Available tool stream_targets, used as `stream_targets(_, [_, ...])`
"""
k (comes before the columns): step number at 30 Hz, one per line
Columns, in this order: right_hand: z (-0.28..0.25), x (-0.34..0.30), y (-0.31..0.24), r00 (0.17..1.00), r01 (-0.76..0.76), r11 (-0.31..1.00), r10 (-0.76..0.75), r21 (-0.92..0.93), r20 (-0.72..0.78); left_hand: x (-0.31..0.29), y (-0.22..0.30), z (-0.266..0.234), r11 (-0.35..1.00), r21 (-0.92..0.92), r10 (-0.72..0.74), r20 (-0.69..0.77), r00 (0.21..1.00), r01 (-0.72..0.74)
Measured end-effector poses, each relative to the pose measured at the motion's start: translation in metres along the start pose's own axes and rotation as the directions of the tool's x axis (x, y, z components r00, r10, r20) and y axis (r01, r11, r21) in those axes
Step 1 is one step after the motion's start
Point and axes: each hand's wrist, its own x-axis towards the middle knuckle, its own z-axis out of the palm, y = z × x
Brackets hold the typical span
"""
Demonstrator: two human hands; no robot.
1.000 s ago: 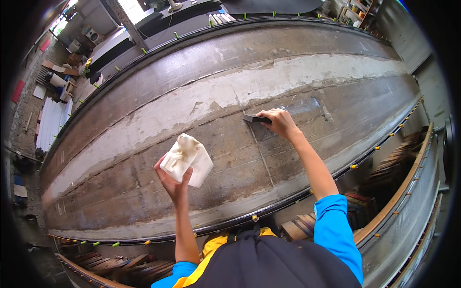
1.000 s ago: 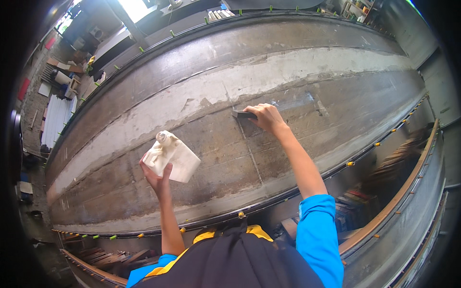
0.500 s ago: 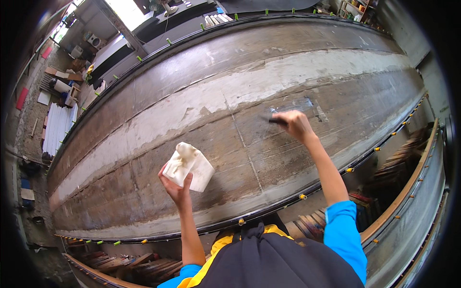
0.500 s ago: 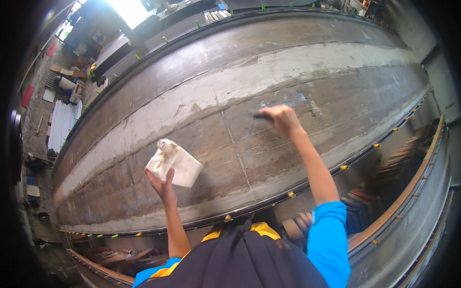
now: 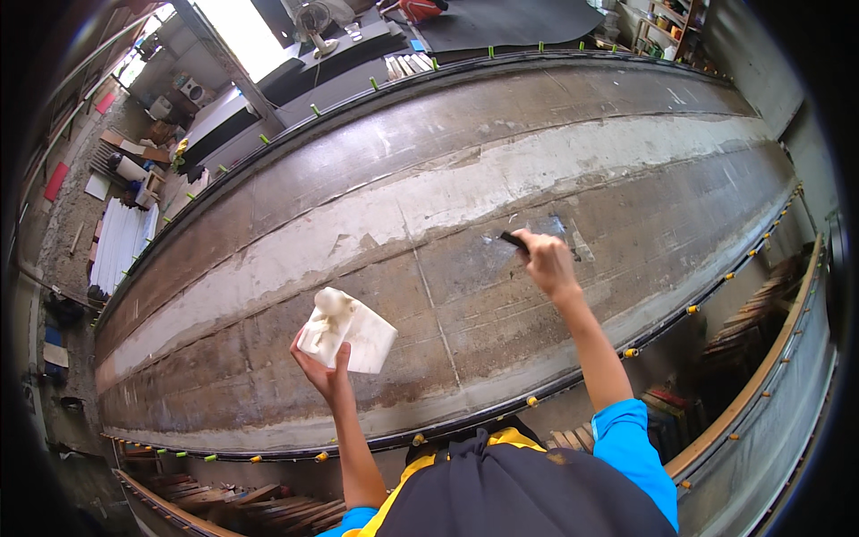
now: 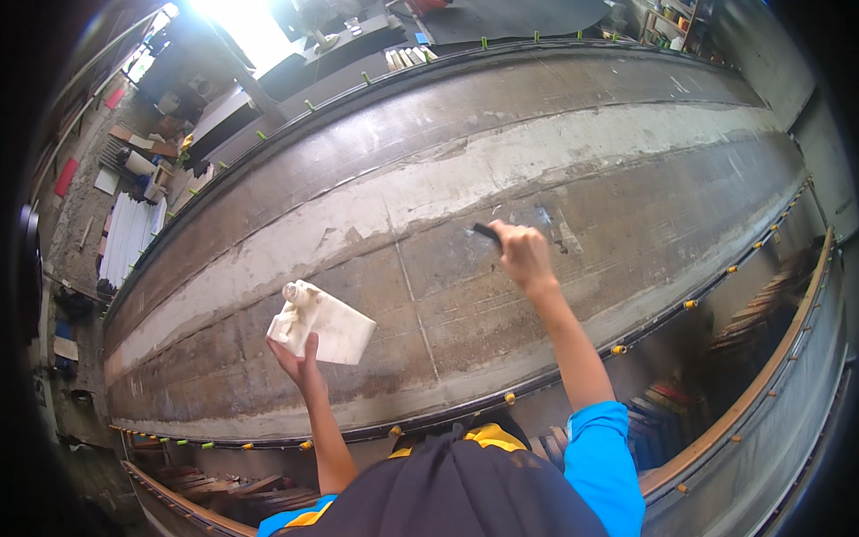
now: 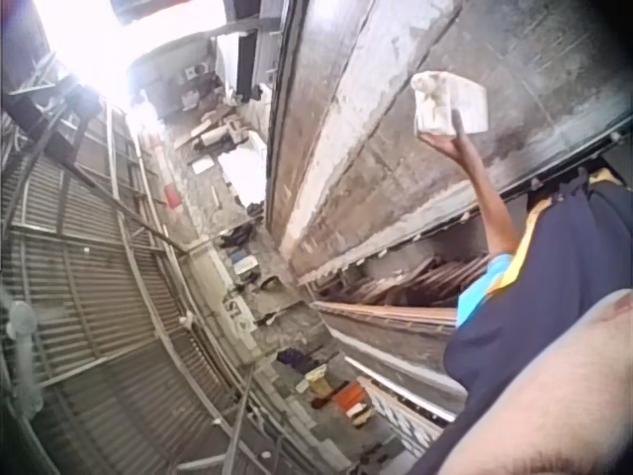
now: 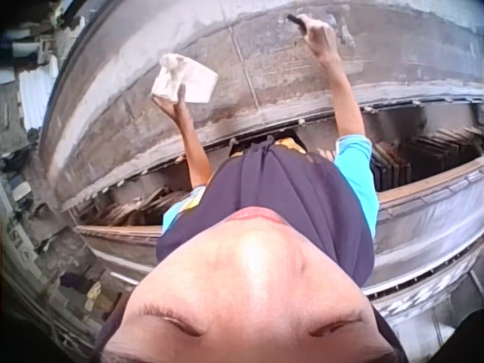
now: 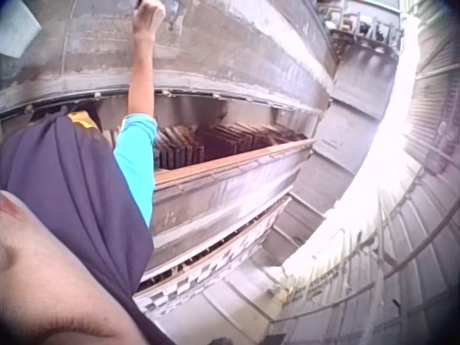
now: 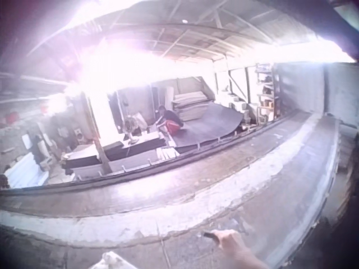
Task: The person pours a white liquid from a plastic container onto a large wooden surface and spreads it evenly using a black scraper. The person moves along the curved surface, repeatedly pouring and scraping to cover the area.
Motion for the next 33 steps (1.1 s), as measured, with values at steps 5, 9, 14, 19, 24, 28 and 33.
stream_targets(5, [0.01,0.006,0.038,0.867,0.498,0.867,-0.497,0.018,-0.029,-0.003,0.009,-0.009,1.0,0.01,0.0,-0.068,0.998,0.001])
stream_targets(9, [0.01,0.021,0.034,0.849,0.513,0.857,-0.516,0.049,0.115,0.001,0.005,-0.013,1.0,0.023,0.004,-0.085,0.996,-0.002])
stream_targets(14, [-0.002,0.052,0.027,0.906,0.278,0.96,-0.276,0.039,0.322,0.007,-0.003,-0.016,0.997,0.073,-0.017,-0.01,1.0,0.017])
stream_targets(19, [-0.004,0.067,0.026,0.925,0.092,0.984,-0.141,0.151,0.354,0.012,-0.009,-0.007,0.999,0.041,-0.021,-0.116,0.993,0.026])
stream_targets(24, [0.037,0.088,0.032,0.937,0.0,0.952,-0.108,0.307,0.334,0.02,-0.01,0.018,0.999,-0.009,-0.031,-0.055,0.998,0.031])
stream_targets(28, [0.042,0.091,0.069,0.969,-0.107,0.937,0.023,0.333,0.246,0.021,-0.017,0.021,0.999,0.014,-0.044,-0.042,0.998,0.045])
stream_targets(33, [0.041,0.083,0.105,0.917,-0.393,0.819,0.313,0.417,0.249,0.022,-0.015,0.02,0.998,0.007,-0.057,-0.056,0.997,0.057])
